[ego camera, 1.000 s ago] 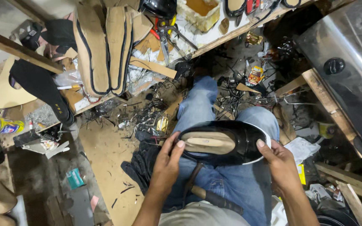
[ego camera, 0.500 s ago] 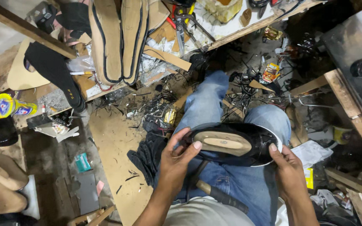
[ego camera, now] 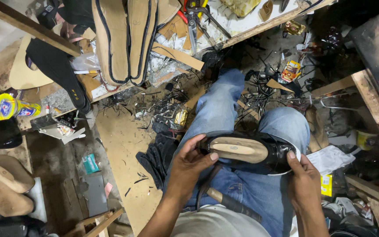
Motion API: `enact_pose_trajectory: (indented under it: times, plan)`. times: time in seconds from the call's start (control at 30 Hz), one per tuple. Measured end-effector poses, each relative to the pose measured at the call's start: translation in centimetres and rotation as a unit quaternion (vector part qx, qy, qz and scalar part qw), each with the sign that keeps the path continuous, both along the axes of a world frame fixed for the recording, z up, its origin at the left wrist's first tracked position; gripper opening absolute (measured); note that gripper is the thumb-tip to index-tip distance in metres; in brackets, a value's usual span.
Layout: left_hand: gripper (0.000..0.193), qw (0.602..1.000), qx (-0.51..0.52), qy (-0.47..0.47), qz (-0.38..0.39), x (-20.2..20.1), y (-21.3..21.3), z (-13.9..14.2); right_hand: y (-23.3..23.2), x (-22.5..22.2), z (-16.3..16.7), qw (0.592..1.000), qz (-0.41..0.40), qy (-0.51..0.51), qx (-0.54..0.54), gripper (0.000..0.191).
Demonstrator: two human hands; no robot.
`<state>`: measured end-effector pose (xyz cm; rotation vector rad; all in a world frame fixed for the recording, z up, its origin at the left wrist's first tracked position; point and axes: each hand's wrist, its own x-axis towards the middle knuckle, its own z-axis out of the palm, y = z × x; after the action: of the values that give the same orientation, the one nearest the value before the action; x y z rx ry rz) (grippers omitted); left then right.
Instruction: The person sits on the floor and uses a hammer and pliers to attach and adjust shoe soles. They repeatedly hammer the sole edges, inspect the fit, and use pliers to pull or align parts of the shoe. The person handles multiple shoes one at a time, placing some on a nearby shelf.
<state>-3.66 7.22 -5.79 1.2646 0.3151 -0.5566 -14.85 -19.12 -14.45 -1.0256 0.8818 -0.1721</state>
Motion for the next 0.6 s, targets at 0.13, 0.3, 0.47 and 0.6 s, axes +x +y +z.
enact_pose_trajectory:
  times: [0.13, 0.3, 0.47, 0.6]
  plan:
    - [0.054, 1.000, 0.010, -0.003, 0.010, 0.2, -0.3, 0.3, 0.2, 0.3, 0.5, 1.000, -0.012, -0.012, 0.009, 0.032]
    - [0.050, 0.999, 0.041, -0.025, 0.018, 0.3, -0.8, 0.5, 0.6, 0.6, 0.8, 0.999, -0.046, 0.003, -0.026, 0.031]
    - [0.046, 0.998, 0.051, -0.014, 0.036, -0.3, -0.9, 0.0, 0.3, 0.3, 0.2, 0.990, -0.051, 0.060, -0.121, 0.034]
    - [0.045, 0.997, 0.052, -0.042, 0.039, -0.6, -1.2, -0.7, -0.3, -0.1, 0.1, 0.936, 0.019, 0.085, -0.341, 0.039]
